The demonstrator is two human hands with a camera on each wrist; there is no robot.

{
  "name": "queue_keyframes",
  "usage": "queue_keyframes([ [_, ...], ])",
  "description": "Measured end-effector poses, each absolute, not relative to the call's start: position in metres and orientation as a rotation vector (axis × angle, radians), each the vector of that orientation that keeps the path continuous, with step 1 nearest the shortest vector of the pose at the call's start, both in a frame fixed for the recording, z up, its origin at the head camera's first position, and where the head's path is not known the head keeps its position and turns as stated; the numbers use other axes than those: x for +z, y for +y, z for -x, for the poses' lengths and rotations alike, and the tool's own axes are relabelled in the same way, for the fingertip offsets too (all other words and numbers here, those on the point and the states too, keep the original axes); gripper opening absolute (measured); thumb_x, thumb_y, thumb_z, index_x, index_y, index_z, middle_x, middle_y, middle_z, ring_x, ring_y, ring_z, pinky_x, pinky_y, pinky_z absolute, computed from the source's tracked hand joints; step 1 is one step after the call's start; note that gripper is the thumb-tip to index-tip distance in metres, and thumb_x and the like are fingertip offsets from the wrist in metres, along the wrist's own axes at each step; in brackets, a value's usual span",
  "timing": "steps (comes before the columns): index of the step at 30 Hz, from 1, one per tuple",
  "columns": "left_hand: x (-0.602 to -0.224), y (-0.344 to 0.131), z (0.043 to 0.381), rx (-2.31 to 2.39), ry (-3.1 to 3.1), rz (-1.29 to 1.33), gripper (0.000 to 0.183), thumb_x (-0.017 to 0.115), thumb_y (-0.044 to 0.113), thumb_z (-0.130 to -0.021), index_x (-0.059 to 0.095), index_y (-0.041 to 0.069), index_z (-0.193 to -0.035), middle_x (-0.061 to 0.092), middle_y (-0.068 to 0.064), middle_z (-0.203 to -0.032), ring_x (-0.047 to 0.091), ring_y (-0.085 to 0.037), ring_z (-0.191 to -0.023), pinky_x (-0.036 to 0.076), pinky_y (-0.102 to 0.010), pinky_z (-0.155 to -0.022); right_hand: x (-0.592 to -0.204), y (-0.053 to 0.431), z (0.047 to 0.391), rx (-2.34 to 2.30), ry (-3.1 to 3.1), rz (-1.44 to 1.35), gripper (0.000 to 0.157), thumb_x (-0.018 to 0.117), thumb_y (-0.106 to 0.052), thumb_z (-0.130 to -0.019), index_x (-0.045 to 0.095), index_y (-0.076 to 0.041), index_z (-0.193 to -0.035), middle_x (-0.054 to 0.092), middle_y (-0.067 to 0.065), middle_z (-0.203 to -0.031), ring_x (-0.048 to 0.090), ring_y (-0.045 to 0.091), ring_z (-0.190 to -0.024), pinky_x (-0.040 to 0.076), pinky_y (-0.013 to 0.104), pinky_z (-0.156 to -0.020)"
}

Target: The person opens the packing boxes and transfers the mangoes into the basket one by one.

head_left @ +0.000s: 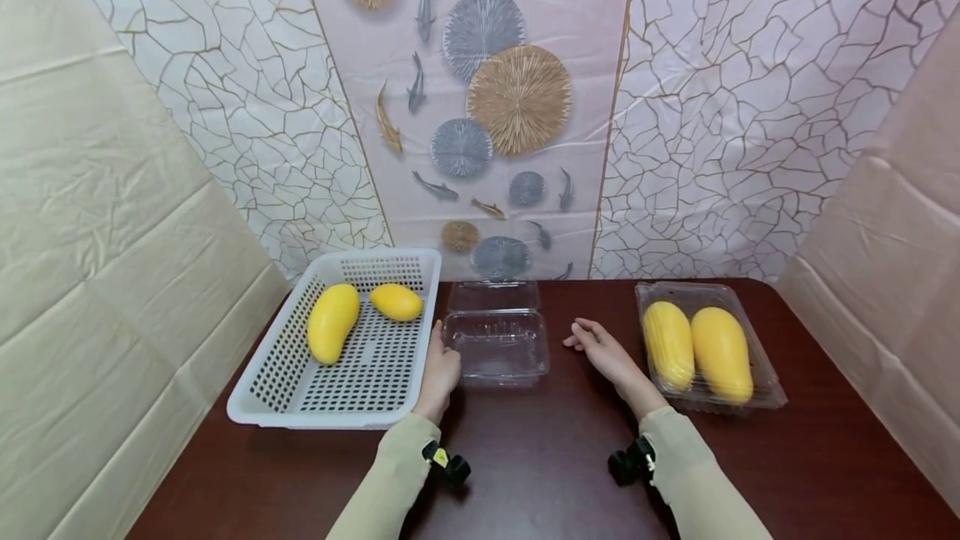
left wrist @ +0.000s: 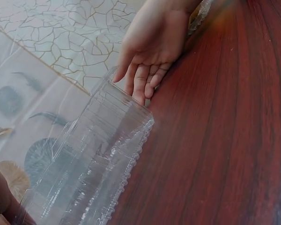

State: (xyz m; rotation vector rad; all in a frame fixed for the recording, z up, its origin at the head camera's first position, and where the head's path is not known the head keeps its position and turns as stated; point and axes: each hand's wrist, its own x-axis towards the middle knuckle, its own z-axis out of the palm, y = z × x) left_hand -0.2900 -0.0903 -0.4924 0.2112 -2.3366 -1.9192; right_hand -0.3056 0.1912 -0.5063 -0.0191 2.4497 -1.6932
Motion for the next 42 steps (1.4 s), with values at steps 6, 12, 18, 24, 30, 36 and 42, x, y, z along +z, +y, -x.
queue_keyframes([
  [6,-0.491,-0.094,0.288,-1.973,-2.295,-0.195,0.073,0.031,-0.011,-0.089,0.013,-0.003,-0.159,0.014,-0.026,-0.164,0.012,-0.039,-0.151,0.014,-0.052,-0.121,-0.504,0.192,0.307,-1.696,2.461,0.019,0.063,0.039,-0.042,-0.109,0.027,-0.001,-0.156,0.061,0.019,-0.132,0.049,0.035,-0.126,0.03,0.055,-0.111],
  [12,-0.492,-0.102,0.29,-1.969,-2.307,-0.202,0.072,0.031,-0.011,-0.09,0.014,-0.003,-0.159,0.015,-0.027,-0.163,0.013,-0.039,-0.151,0.014,-0.052,-0.12,-0.507,0.192,0.307,-1.693,2.443,0.018,0.063,0.039,-0.043,-0.109,0.028,-0.001,-0.156,0.062,0.018,-0.132,0.049,0.035,-0.126,0.03,0.055,-0.112],
  [18,-0.49,-0.117,0.291,-1.927,-2.339,-0.236,0.071,0.03,-0.01,-0.091,0.017,-0.001,-0.159,0.016,-0.023,-0.164,0.015,-0.036,-0.151,0.015,-0.05,-0.121,-0.507,0.191,0.307,-1.694,2.456,0.016,0.067,0.04,-0.046,-0.108,0.028,0.0,-0.155,0.062,0.019,-0.131,0.049,0.035,-0.125,0.03,0.055,-0.112],
  [24,-0.488,-0.121,0.289,-1.816,-2.407,-0.177,0.062,0.037,-0.007,-0.097,0.022,-0.004,-0.157,0.021,-0.024,-0.163,0.018,-0.037,-0.15,0.017,-0.053,-0.12,-0.506,0.191,0.309,-1.688,2.464,0.022,0.066,0.039,-0.045,-0.109,0.028,0.0,-0.156,0.062,0.019,-0.13,0.049,0.035,-0.124,0.031,0.054,-0.111],
  [30,-0.488,-0.115,0.281,-1.529,-2.493,-0.1,0.057,0.053,0.001,-0.099,0.034,-0.004,-0.153,0.031,-0.027,-0.158,0.028,-0.042,-0.146,0.026,-0.056,-0.116,-0.508,0.189,0.307,-1.689,2.456,0.014,0.061,0.039,-0.039,-0.11,0.028,0.0,-0.155,0.062,0.019,-0.13,0.049,0.035,-0.125,0.031,0.054,-0.111],
  [36,-0.477,-0.107,0.269,-1.298,-2.509,0.015,0.049,0.058,0.007,-0.099,0.047,-0.002,-0.146,0.038,-0.027,-0.153,0.042,-0.044,-0.136,0.037,-0.057,-0.109,-0.507,0.189,0.308,-1.703,2.454,0.014,0.061,0.038,-0.039,-0.11,0.029,0.001,-0.155,0.063,0.019,-0.129,0.05,0.036,-0.124,0.032,0.054,-0.11],
  [42,-0.464,-0.098,0.256,-1.184,-2.482,0.143,0.04,0.06,0.007,-0.099,0.057,-0.002,-0.138,0.046,-0.024,-0.147,0.036,-0.042,-0.141,0.034,-0.057,-0.111,-0.506,0.189,0.307,-1.704,2.453,0.017,0.061,0.038,-0.039,-0.11,0.029,0.001,-0.155,0.063,0.02,-0.129,0.049,0.037,-0.125,0.03,0.055,-0.111],
])
